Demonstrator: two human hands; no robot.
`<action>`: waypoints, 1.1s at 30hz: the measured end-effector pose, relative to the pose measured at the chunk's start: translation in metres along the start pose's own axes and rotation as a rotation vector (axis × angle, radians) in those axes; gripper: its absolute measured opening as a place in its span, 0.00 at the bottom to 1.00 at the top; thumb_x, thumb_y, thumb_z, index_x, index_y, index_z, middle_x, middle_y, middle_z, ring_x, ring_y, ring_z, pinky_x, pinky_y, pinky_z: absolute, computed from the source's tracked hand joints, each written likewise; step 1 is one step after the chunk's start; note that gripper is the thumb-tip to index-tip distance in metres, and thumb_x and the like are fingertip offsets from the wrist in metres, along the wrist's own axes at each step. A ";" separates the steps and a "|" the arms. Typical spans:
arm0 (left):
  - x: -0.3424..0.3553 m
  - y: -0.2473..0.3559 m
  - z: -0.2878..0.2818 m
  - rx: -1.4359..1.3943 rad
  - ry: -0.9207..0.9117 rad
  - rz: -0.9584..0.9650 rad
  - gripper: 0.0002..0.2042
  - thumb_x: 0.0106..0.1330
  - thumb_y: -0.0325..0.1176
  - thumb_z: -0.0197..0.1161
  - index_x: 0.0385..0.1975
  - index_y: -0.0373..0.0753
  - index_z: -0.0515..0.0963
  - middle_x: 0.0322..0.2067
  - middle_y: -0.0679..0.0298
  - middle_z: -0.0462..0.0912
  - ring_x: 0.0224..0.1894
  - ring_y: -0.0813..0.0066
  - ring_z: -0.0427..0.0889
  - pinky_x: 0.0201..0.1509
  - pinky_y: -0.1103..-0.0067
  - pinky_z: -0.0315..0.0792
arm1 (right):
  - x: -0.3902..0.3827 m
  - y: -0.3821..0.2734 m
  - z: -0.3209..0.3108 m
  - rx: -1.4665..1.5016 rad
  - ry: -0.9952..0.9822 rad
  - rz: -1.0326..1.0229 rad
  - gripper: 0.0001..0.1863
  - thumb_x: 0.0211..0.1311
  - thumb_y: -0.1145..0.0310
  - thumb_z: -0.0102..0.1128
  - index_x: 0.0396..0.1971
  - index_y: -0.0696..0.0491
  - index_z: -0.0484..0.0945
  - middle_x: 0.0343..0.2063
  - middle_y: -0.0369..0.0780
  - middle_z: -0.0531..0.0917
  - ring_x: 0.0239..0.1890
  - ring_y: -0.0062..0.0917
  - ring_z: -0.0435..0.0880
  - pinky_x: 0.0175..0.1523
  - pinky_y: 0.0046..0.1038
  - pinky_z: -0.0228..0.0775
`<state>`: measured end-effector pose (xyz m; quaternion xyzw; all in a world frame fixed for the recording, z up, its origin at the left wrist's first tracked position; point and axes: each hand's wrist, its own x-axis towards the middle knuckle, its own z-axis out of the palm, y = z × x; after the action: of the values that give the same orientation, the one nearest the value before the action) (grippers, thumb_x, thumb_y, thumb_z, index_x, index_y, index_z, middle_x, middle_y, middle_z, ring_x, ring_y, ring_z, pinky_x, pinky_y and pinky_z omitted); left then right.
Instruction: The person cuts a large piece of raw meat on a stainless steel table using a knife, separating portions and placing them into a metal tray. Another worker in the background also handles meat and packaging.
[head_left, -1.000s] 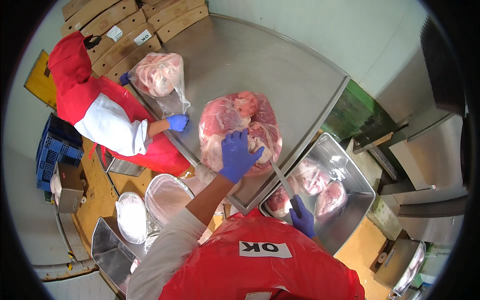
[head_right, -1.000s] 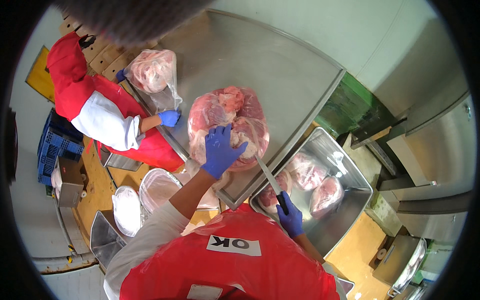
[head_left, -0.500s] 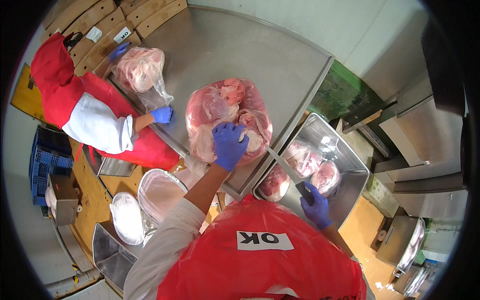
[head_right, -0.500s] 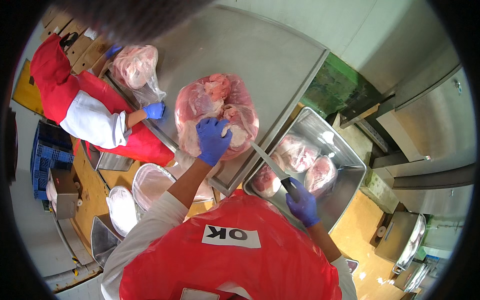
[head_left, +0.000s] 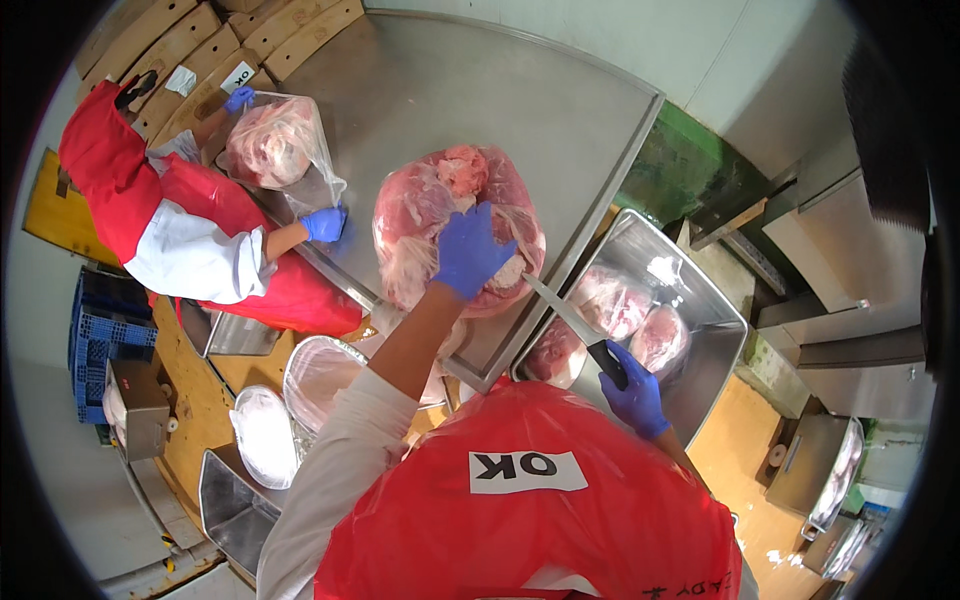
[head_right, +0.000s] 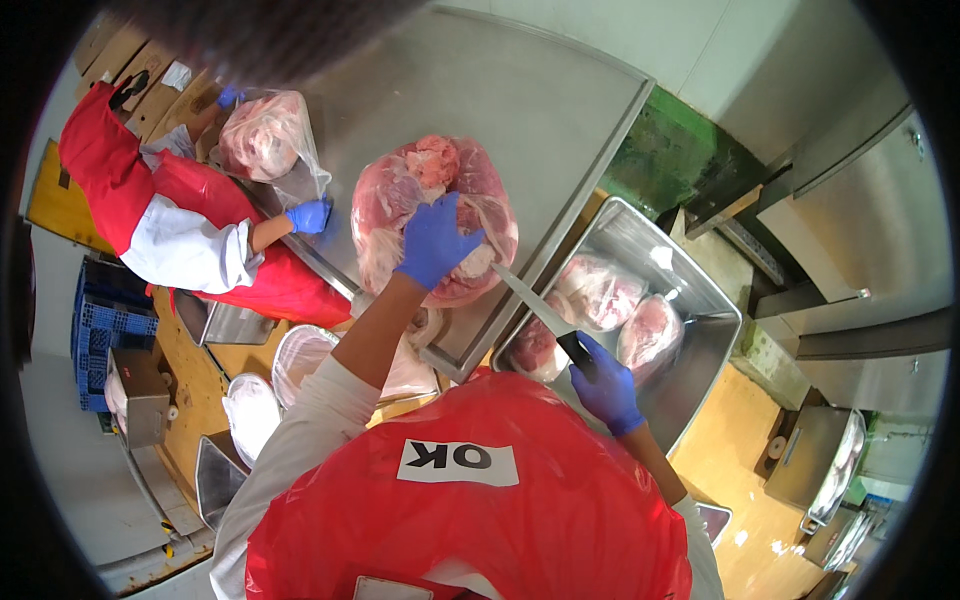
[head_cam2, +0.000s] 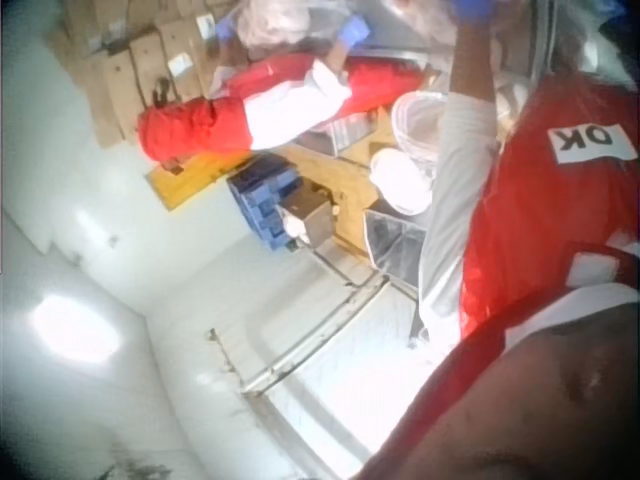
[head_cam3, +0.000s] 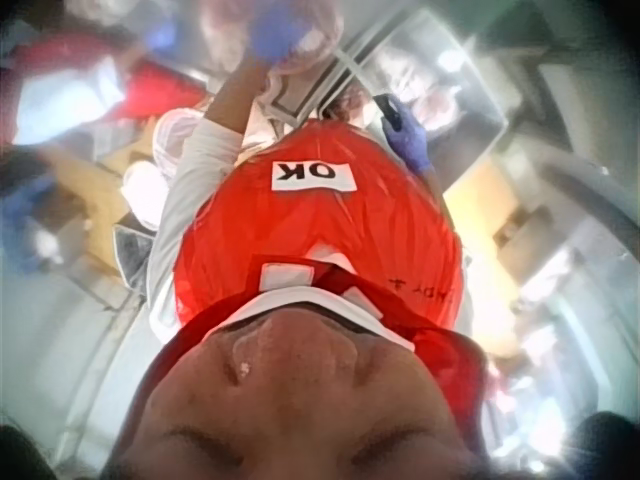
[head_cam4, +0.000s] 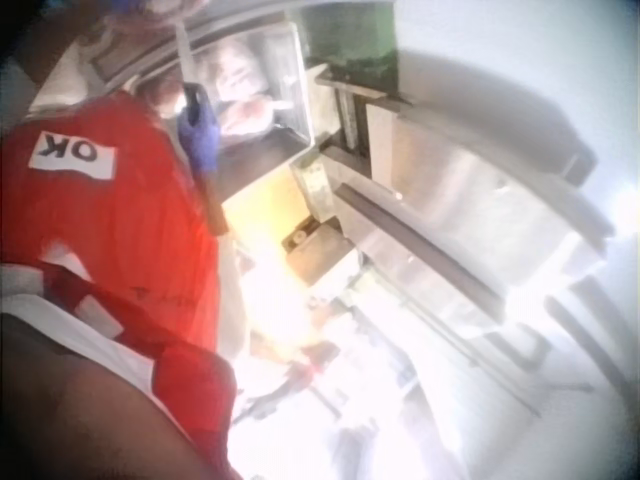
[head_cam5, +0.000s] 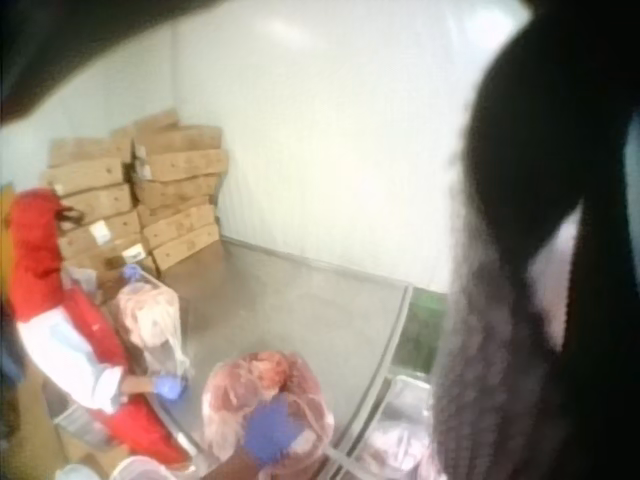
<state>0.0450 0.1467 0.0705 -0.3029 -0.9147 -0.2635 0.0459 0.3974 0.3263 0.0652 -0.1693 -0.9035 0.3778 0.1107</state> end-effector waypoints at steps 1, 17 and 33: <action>0.003 0.002 0.003 0.089 -0.011 0.006 0.37 0.59 0.55 0.75 0.64 0.38 0.75 0.56 0.49 0.84 0.57 0.44 0.82 0.63 0.54 0.75 | -0.003 0.001 0.002 -0.003 -0.006 0.010 0.32 0.62 0.63 0.72 0.68 0.45 0.77 0.44 0.51 0.89 0.42 0.49 0.90 0.47 0.42 0.84; -0.048 0.011 0.004 0.140 0.255 0.228 0.11 0.55 0.35 0.72 0.37 0.45 0.82 0.41 0.59 0.83 0.43 0.53 0.80 0.50 0.58 0.72 | -0.039 0.021 0.006 0.175 0.154 0.176 0.34 0.61 0.74 0.73 0.69 0.50 0.76 0.50 0.52 0.89 0.49 0.46 0.92 0.50 0.38 0.85; -0.076 0.004 0.003 -0.005 0.317 0.351 0.14 0.50 0.31 0.73 0.38 0.46 0.85 0.42 0.63 0.84 0.46 0.55 0.82 0.53 0.62 0.72 | 0.043 -0.050 -0.019 -0.098 -0.077 -0.090 0.26 0.68 0.65 0.69 0.66 0.39 0.81 0.34 0.42 0.84 0.27 0.39 0.86 0.32 0.36 0.78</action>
<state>0.1091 0.1107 0.0514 -0.4124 -0.8286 -0.2979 0.2335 0.3533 0.3221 0.1173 -0.1190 -0.9312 0.3340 0.0842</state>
